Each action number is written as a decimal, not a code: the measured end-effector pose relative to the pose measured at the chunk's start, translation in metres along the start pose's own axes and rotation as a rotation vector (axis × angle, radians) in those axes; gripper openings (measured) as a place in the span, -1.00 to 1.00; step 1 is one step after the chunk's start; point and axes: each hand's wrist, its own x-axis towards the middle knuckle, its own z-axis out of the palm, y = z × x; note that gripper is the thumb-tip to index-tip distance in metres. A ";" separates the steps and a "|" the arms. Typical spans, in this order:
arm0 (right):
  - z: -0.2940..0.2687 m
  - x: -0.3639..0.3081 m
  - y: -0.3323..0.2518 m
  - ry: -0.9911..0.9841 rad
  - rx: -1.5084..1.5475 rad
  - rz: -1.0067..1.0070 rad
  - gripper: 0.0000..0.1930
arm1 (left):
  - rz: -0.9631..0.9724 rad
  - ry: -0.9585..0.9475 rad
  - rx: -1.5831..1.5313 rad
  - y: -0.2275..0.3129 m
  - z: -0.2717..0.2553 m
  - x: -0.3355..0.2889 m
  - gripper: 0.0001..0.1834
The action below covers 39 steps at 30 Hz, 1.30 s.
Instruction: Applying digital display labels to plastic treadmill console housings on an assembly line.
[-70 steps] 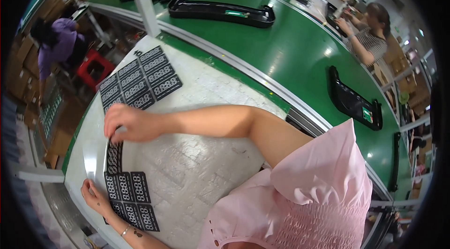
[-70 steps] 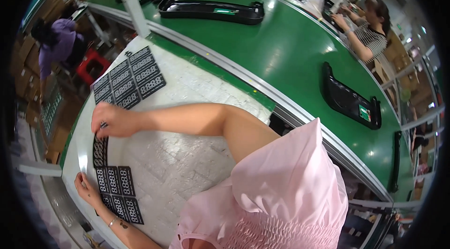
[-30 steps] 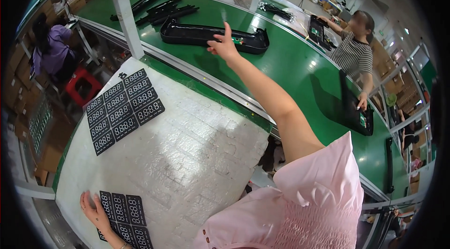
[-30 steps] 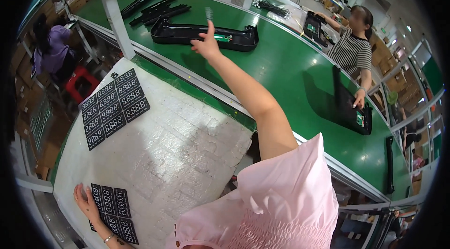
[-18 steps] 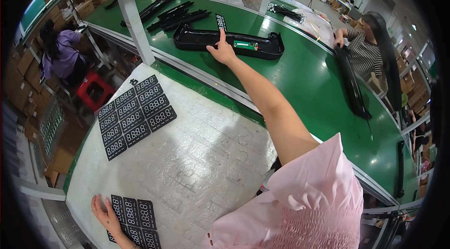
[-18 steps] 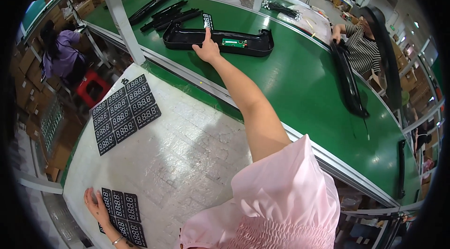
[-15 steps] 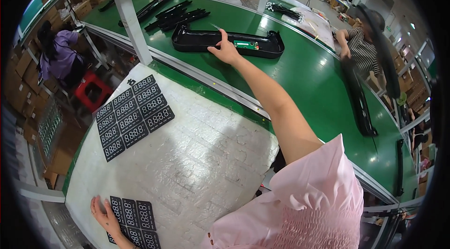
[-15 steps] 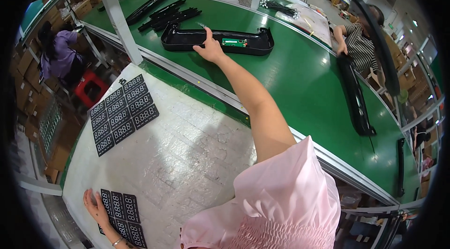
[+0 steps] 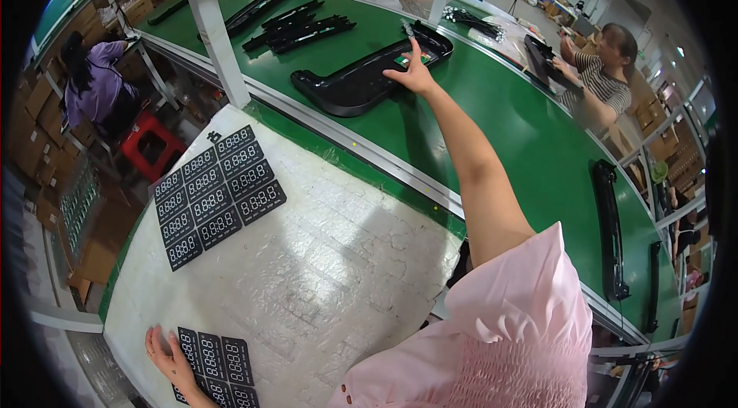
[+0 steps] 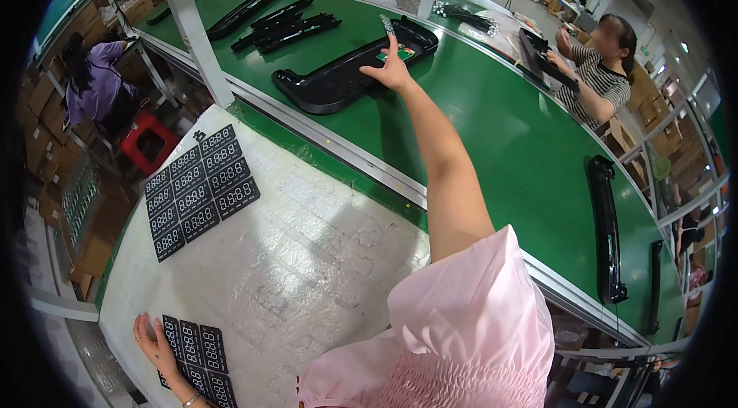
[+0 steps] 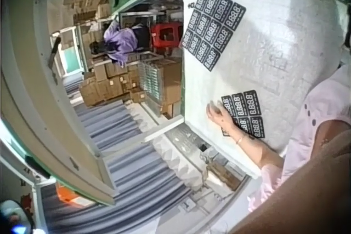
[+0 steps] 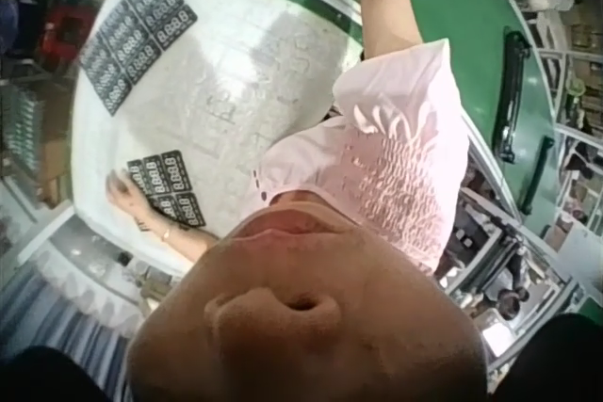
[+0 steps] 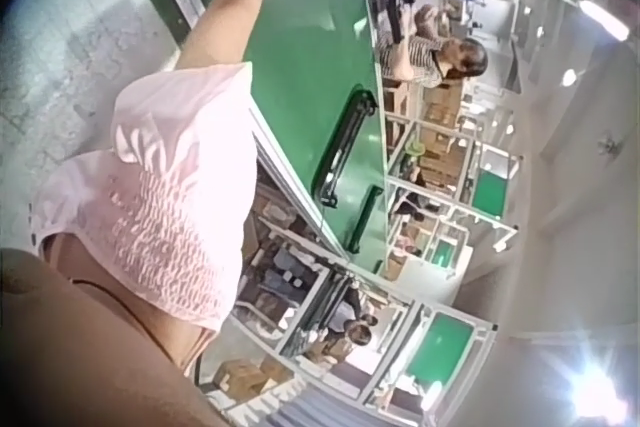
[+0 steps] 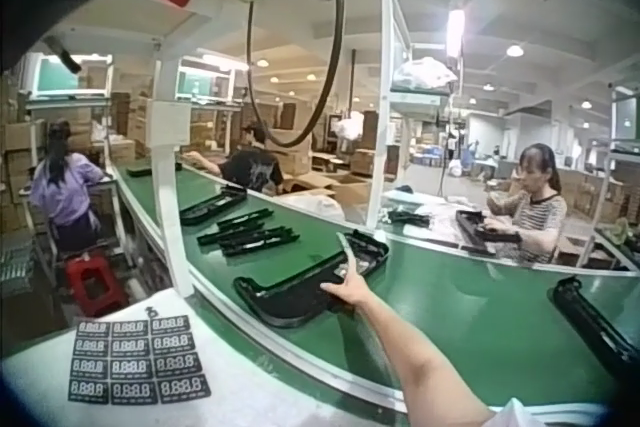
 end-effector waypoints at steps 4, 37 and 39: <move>0.018 -0.017 -0.022 0.414 -0.412 0.143 0.15 | -0.017 0.007 -0.009 0.005 0.001 -0.003 -0.64; 0.097 0.098 0.016 0.363 -0.097 0.227 -0.06 | -0.098 0.030 0.050 0.027 -0.003 0.004 -0.66; 0.105 0.105 0.015 0.358 -0.098 0.215 -0.06 | -0.095 0.033 0.053 0.027 -0.001 0.004 -0.66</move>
